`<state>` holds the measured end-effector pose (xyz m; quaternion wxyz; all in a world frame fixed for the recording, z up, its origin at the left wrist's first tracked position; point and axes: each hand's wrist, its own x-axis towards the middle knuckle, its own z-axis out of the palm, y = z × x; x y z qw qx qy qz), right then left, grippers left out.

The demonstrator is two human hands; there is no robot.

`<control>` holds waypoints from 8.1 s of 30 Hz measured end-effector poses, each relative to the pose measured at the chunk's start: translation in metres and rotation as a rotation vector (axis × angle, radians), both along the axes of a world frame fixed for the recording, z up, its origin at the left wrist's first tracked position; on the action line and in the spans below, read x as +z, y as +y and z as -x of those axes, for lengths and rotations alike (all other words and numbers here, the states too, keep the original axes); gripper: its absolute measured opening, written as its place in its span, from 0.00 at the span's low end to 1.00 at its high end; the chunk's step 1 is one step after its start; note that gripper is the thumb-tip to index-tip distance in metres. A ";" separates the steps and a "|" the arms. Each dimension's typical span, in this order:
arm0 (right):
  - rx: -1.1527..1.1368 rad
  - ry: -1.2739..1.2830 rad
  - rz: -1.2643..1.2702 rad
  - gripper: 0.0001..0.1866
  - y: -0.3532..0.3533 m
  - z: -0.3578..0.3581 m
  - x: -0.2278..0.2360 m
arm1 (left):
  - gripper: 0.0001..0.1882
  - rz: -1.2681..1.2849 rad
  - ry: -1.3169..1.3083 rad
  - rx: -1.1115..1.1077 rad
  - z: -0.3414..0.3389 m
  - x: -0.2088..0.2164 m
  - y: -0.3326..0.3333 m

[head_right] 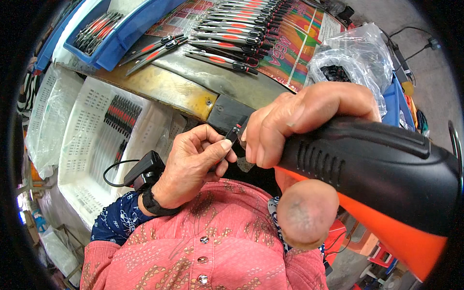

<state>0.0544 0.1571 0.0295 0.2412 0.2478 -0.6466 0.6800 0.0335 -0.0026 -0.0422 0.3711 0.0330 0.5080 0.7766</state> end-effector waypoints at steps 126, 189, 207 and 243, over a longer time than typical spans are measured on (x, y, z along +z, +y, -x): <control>-0.190 -0.027 0.137 0.38 0.014 -0.017 0.006 | 0.08 1.175 1.715 0.509 0.140 0.007 -0.027; -0.037 0.026 0.045 0.40 -0.001 -0.017 0.008 | 0.08 0.068 0.176 -0.117 0.004 0.008 -0.007; -0.096 -0.011 0.034 0.40 -0.007 -0.012 0.002 | 0.05 -0.030 -0.057 -0.049 -0.001 0.000 0.000; -0.141 -0.052 0.022 0.40 -0.013 -0.006 0.003 | 0.06 0.010 -0.087 0.033 -0.010 0.001 0.008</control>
